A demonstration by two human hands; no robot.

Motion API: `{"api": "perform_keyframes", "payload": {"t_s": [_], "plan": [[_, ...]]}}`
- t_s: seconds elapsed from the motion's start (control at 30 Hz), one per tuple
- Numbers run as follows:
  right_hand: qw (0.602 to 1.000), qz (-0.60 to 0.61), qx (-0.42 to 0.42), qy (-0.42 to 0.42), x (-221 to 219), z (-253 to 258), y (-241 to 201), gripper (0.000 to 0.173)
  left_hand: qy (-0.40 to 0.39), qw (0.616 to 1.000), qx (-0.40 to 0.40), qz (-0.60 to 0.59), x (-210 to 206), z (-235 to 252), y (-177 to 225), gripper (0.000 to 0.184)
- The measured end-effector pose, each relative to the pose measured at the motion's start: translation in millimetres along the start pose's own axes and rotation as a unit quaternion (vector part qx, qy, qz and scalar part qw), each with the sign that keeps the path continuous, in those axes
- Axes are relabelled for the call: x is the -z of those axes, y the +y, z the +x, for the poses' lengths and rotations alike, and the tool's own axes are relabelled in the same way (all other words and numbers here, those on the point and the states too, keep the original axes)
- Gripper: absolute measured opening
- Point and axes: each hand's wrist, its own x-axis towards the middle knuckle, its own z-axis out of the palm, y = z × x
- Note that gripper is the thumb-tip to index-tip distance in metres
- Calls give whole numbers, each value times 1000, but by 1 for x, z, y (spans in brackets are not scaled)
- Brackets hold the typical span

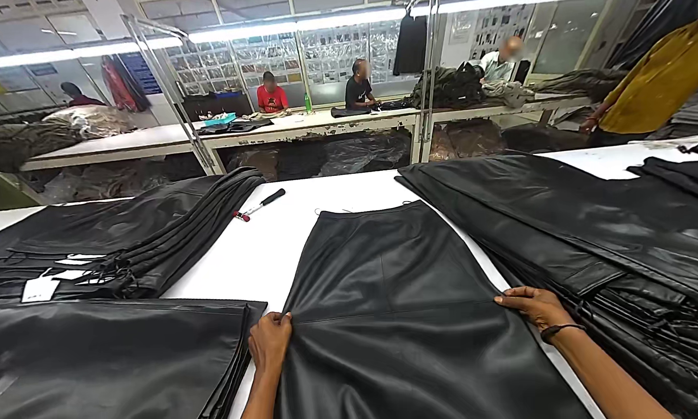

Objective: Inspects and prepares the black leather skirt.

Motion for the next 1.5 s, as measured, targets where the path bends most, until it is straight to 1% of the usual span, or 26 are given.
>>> {"api": "perform_keyframes", "payload": {"t_s": [0.03,0.1,0.17,0.27,0.3,0.4,0.5,0.53,0.6,0.63,0.7,0.73,0.8,0.87,0.9,0.97,1.03,1.07,1.1,1.13,1.17,1.2,1.27,1.37,1.43,1.5], "plan": [[999,-38,11,-10,-4,0,0,32,8,999,-4,40,3,-1,0,31],[993,-114,27,-29,-9,2,0,30,-3,997,-11,82,9,-2,-2,32],[986,-150,20,-66,-9,3,-3,28,-24,994,-15,109,15,-3,0,36],[985,-120,-42,-115,-3,-3,-16,36,-37,992,1,121,15,-7,7,50],[985,-100,-66,-123,-1,-6,-19,35,-38,992,8,117,14,-7,7,51],[984,-55,-100,-135,3,-15,-26,26,-32,993,2,116,13,-6,3,44],[985,-15,-111,-129,2,-15,-27,22,-60,994,8,94,16,0,2,41],[990,-16,-93,-108,1,-10,-25,20,-67,994,8,84,14,4,3,40],[997,-71,-20,-38,-4,9,-17,21,-68,997,3,40,7,11,5,38],[993,-118,12,-8,-6,19,-16,24,-63,998,1,16,1,13,6,37],[976,-213,31,31,-14,27,-20,31,-32,999,-7,3,-11,14,13,36],[970,-238,28,40,-19,29,-24,32,-21,1000,-14,16,-14,14,18,40],[962,-269,26,40,-24,30,-31,35,-6,994,-29,104,-14,13,28,44],[948,-312,53,30,-24,24,-31,42,16,983,-59,172,-12,12,31,44],[931,-356,82,28,-24,19,-30,42,27,979,-80,185,-13,13,28,45],[874,-448,181,42,-28,4,-21,33,53,967,-147,200,-18,14,18,41],[828,-482,283,51,-31,-5,-8,33,69,945,-254,194,-24,13,10,35],[816,-483,315,43,-32,-10,-1,40,63,931,-304,193,-27,12,9,36],[808,-489,327,31,-33,-16,6,52,43,922,-329,198,-30,10,6,44],[806,-495,323,18,-35,-22,13,69,25,922,-326,210,-35,6,3,61],[815,-499,294,-3,-37,-30,20,86,5,930,-300,212,-40,3,-4,78],[821,-499,276,-13,-38,-36,29,96,-10,939,-275,206,-43,0,-12,86],[819,-502,278,0,-41,-35,39,100,-31,946,-246,208,-46,0,-16,89],[813,-530,238,-35,-42,-38,25,98,-93,943,-215,236,-38,0,-8,85],[804,-550,218,-65,-39,-40,16,103,-153,933,-182,270,-24,-1,6,85],[803,-540,248,-49,-36,-39,24,108,-210,914,-152,314,-8,-2,27,81]]}}
